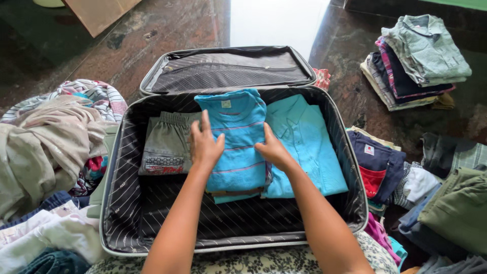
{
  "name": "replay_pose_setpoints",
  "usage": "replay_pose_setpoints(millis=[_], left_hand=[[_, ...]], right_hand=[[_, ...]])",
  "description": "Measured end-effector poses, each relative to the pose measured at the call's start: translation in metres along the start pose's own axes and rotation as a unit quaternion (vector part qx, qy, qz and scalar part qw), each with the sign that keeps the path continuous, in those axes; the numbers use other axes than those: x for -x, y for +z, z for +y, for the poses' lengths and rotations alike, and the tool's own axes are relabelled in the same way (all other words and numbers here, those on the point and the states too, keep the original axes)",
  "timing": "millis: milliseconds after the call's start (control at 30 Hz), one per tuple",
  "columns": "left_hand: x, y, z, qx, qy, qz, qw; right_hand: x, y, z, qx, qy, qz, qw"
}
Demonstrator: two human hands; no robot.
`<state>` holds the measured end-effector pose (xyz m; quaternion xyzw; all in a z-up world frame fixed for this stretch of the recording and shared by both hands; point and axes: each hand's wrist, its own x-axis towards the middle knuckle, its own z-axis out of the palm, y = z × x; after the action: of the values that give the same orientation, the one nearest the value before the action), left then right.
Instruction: The person places several shirts, pants, and other clothing items into a suitcase by hand, smoothing them down and arranging them in layers.
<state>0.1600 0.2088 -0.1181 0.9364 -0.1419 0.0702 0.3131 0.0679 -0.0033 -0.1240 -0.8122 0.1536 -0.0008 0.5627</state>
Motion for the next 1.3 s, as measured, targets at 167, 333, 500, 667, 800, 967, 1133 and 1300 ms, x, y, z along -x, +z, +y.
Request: replay_pose_setpoints(millis=[167,333,500,667,800,967,1133,1300], left_hand=[[-0.039,0.02,0.042,-0.09,0.13,-0.029,0.987],[-0.033,0.025,0.079,-0.171,0.02,-0.174,0.97],[-0.03,0.029,0.085,-0.203,-0.014,-0.216,0.955],[-0.014,0.05,0.058,-0.163,0.044,-0.1,0.981],[-0.004,0.066,0.038,-0.129,0.068,0.005,0.989],[-0.015,0.08,0.027,-0.061,0.039,0.112,0.991],[-0.03,0.088,0.023,-0.076,0.016,0.039,0.996],[-0.027,0.078,0.03,-0.071,0.04,0.055,0.995]], right_hand=[[0.001,-0.01,0.009,0.104,-0.013,-0.018,0.994],[0.011,-0.006,0.005,0.305,-0.145,0.131,0.932],[0.0,0.016,-0.027,0.301,-0.276,0.176,0.895],[-0.066,0.038,-0.021,0.361,-0.149,0.09,0.916],[-0.083,0.05,0.007,0.279,-0.133,0.12,0.944],[-0.087,0.057,0.02,0.298,-0.155,0.178,0.925],[-0.084,0.056,0.036,0.287,-0.194,0.219,0.912],[-0.084,0.054,0.036,0.306,-0.23,0.231,0.894]])
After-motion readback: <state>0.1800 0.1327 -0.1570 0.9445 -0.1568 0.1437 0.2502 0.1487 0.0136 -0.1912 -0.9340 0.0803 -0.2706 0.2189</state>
